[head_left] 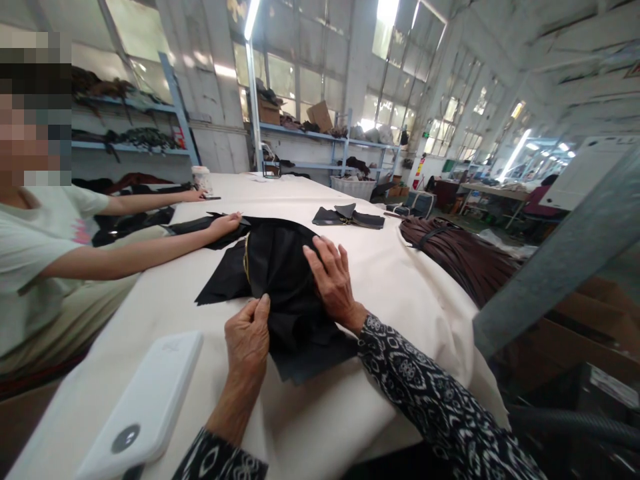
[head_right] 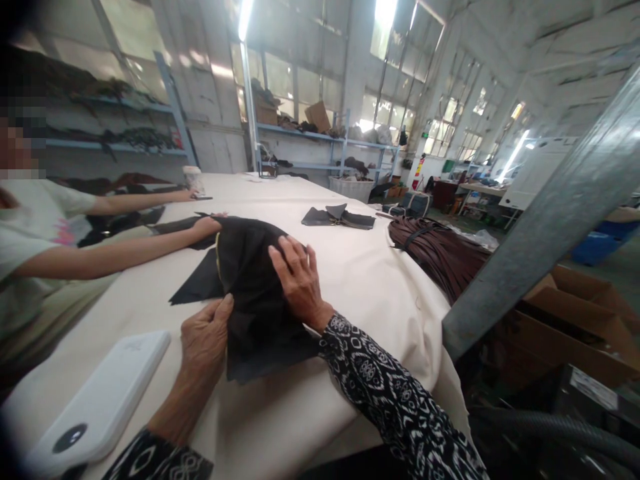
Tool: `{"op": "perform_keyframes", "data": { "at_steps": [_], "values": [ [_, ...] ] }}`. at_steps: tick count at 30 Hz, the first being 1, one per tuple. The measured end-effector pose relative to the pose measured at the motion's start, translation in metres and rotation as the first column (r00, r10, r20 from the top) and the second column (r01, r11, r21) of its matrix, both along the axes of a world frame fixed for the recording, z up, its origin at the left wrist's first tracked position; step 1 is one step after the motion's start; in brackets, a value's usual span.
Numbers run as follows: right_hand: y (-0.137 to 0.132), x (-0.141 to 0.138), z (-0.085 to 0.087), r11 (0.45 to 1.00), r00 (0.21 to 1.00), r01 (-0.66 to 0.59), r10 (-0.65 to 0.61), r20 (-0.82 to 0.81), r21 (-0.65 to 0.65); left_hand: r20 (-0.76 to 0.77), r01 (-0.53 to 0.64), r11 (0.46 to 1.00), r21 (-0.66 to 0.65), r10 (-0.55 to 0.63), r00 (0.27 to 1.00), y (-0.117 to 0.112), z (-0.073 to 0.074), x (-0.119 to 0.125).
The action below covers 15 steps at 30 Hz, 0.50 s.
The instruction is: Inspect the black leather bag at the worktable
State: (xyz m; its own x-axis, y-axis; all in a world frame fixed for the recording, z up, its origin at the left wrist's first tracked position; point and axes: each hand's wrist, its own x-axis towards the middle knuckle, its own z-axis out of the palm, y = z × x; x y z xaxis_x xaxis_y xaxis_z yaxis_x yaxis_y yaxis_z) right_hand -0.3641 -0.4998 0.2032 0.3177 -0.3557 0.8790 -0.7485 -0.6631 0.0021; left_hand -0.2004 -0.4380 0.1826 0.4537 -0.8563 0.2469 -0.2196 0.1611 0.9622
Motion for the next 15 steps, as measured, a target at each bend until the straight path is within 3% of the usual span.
{"op": "perform_keyframes", "data": {
  "at_steps": [4,7,12,15],
  "values": [
    [0.017,0.012,-0.002,0.98,0.912,-0.196,0.195,-0.361,0.034,-0.088,-0.056,0.996,0.064,0.061,0.994,-0.003,-0.001,0.005],
    [0.022,0.019,-0.009,0.958,0.842,-0.227,0.284,-0.459,0.176,-0.208,-0.06,0.996,0.06,0.072,0.975,-0.006,-0.004,0.007],
    [0.019,0.019,-0.017,0.905,0.851,-0.258,0.378,-0.363,0.338,-0.271,-0.046,0.996,0.073,0.064,0.96,-0.006,-0.002,0.006],
    [0.007,0.014,-0.02,0.825,0.876,-0.427,0.479,-0.056,0.372,-0.193,-0.023,0.999,0.032,0.029,0.981,-0.006,-0.003,0.006]
  ]
}}
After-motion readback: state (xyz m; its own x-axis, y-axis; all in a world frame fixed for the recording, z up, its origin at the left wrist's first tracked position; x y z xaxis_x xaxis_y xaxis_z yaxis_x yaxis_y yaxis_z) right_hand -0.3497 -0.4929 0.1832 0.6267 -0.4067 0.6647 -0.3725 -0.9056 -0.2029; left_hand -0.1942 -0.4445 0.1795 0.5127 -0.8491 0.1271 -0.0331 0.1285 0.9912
